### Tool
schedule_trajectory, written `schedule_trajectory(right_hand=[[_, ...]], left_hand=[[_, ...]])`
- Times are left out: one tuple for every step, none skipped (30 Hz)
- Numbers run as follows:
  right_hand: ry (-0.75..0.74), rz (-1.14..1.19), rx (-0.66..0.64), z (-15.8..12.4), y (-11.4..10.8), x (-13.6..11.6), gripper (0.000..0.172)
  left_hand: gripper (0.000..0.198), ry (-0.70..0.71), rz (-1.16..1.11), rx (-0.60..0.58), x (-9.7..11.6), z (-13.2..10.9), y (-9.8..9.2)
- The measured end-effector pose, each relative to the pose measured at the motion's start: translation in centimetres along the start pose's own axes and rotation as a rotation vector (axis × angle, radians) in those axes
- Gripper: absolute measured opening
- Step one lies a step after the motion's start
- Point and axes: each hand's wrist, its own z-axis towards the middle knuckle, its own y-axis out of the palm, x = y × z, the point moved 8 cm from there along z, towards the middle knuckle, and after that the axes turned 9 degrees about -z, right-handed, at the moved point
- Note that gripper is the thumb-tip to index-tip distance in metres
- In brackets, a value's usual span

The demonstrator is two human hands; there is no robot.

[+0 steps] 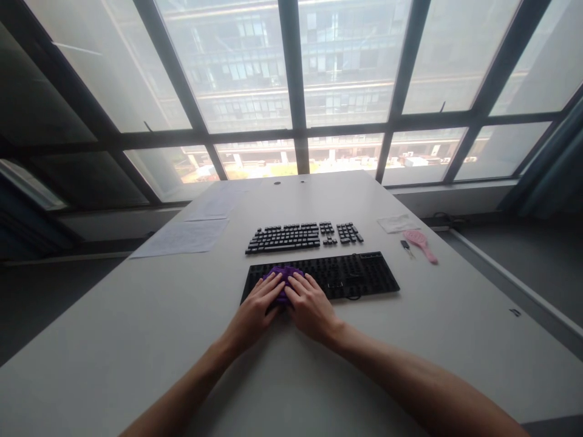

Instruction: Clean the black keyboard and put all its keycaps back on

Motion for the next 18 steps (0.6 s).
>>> schedule_trajectory(right_hand=[[0.003,-0.004,-0.009,0.0,0.1,0.1,0.046],[0.003,-0.009,-0.02,0.0,0.2,0.1,0.052],[-0.004,-0.015,-0.028,0.0,0.3,0.1,0.053],[-0.016,-0.019,-0.029,0.0,0.4,0.1,0.05],[-0.032,-0.021,-0.027,0.1,0.4,0.0,0.043],[-0.048,-0.019,-0.02,0.2,0.4,-0.1,0.034],[-0.061,-0.014,-0.012,0.2,0.4,-0.2,0.026],[-0.071,-0.008,-0.005,0.3,0.3,-0.2,0.021],[-0.076,0.002,0.002,0.3,0.2,-0.2,0.018],[-0.074,0.013,0.01,0.4,0.1,-0.2,0.017],[-0.069,0.026,0.022,0.4,-0.1,-0.1,0.017],[-0.063,0.04,0.038,0.4,-0.5,0.0,0.017],[-0.058,0.054,0.057,0.5,-0.9,0.1,0.017],[-0.054,0.066,0.08,0.6,-1.5,0.2,0.018],[-0.048,0.075,0.105,0.7,-2.2,0.3,0.019],[-0.04,0.081,0.128,0.8,-2.9,0.6,0.019],[-0.03,0.085,0.146,1.0,-3.6,0.9,0.02],[-0.017,0.086,0.159,1.1,-4.3,1.3,0.021]], left_hand=[[0.062,-0.006,0.012,0.0,-0.1,0.0,0.2],[0.064,-0.008,0.023,-0.007,-0.3,0.0,0.4],[0.064,-0.006,0.032,-0.016,-0.4,0.0,0.6],[0.063,0.002,0.036,-0.025,-0.5,0.1,0.8],[0.061,0.013,0.037,-0.029,-0.4,0.1,0.8],[0.058,0.024,0.034,-0.027,-0.4,0.1,0.8],[0.054,0.036,0.03,-0.02,-0.2,0.1,0.7],[0.051,0.047,0.028,-0.01,0.0,0.1,0.4],[0.047,0.057,0.026,0.003,0.3,0.1,0.2],[0.044,0.063,0.026,0.016,0.6,0.1,-0.1],[0.042,0.063,0.027,0.031,1.0,0.1,-0.4],[0.04,0.058,0.028,0.053,1.4,0.1,-0.8],[0.039,0.049,0.029,0.077,1.8,0.2,-1.3],[0.038,0.039,0.031,0.102,2.2,0.4,-1.8],[0.038,0.03,0.032,0.127,2.6,0.7,-2.2],[0.038,0.022,0.034,0.149,3.0,1.1,-2.7],[0.038,0.02,0.034,0.165,3.5,1.6,-3.1],[0.038,0.023,0.032,0.175,4.0,2.3,-3.5]])
